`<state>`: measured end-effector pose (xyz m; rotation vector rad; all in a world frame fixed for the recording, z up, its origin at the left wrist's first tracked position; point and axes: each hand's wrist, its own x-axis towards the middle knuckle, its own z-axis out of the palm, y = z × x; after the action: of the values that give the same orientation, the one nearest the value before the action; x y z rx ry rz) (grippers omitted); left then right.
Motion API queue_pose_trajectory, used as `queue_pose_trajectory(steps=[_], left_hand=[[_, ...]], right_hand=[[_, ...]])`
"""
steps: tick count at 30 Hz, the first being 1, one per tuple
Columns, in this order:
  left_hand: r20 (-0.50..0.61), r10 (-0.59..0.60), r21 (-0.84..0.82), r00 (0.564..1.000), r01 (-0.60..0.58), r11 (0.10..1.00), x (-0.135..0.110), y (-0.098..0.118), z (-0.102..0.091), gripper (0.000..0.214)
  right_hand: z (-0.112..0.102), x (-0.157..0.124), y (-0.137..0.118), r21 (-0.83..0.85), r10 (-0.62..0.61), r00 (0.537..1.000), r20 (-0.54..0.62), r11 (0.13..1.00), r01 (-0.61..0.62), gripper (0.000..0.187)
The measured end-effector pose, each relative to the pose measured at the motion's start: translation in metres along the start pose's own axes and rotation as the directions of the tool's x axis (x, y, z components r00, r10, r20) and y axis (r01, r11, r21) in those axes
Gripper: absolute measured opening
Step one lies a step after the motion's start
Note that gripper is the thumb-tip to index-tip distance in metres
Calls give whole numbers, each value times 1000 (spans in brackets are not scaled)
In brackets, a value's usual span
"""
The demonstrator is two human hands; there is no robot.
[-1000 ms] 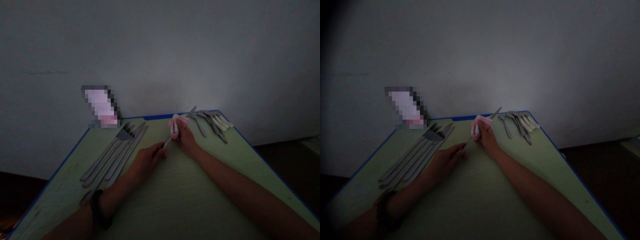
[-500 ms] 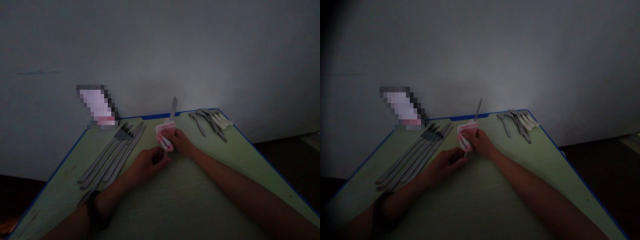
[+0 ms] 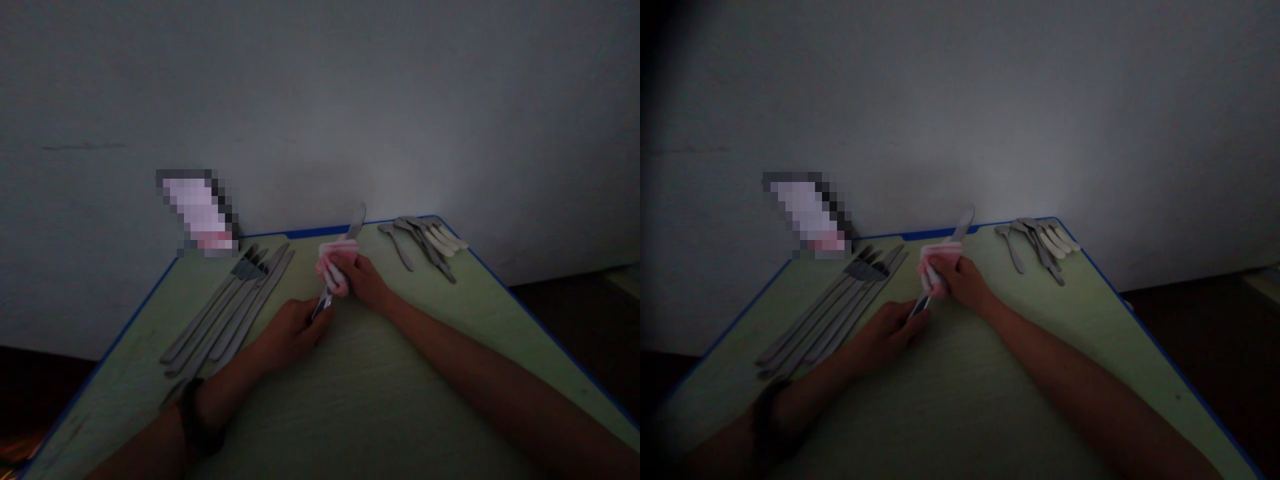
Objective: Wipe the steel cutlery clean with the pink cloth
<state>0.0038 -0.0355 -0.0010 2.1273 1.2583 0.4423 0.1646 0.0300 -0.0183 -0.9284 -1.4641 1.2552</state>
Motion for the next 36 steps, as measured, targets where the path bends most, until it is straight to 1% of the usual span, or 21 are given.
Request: queue_pose_trajectory(steps=[3, 6, 9, 12, 17, 20, 23, 25, 28, 33, 36], left_hand=[[-37, -10, 67, 999, 12, 998, 0, 3, 1, 32], [-49, 5, 152, 999, 2, 988, -1, 4, 3, 33], [-53, 23, 219, 998, -11, 976, -1, 6, 5, 37], [-58, 18, 214, 998, -5, 977, -1, 8, 5, 35], [-50, 6, 221, 999, 5, 975, -2, 9, 3, 36], [-41, 53, 274, 998, -40, 961, -3, 9, 2, 41], [19, 123, 350, 992, -122, 929, -4, 10, 2, 41], [46, 141, 383, 989, -148, 912, -4, 10, 2, 39], [41, 107, 404, 993, -114, 907, -4, 9, 3, 39], [-17, 10, 349, 1000, -3, 937, -2, 10, 6, 34], [-41, -46, 385, 998, 58, 921, 0, 10, 7, 33]], right_hand=[[1, 0, 1, -42, -10, 1000, 17, 999, 11, 34], [2, -1, 1, -101, -25, 999, 41, 994, 29, 39], [2, -3, -1, -163, -24, 999, 22, 986, 27, 41], [1, -3, -1, -202, -31, 999, -20, 979, 26, 42], [2, -3, 0, -165, -36, 999, -11, 986, 33, 41], [3, -3, 1, -146, -40, 999, -8, 988, 38, 41], [3, -5, 0, -164, -36, 999, 15, 986, 38, 40], [4, -5, -1, -188, -21, 1000, 21, 982, 25, 38], [3, -5, -2, -173, -8, 1000, 12, 985, 10, 37], [-1, -1, -1, -29, -34, 999, 22, 999, 35, 35], [-1, -2, 0, -40, -16, 997, 71, 999, 19, 35]])
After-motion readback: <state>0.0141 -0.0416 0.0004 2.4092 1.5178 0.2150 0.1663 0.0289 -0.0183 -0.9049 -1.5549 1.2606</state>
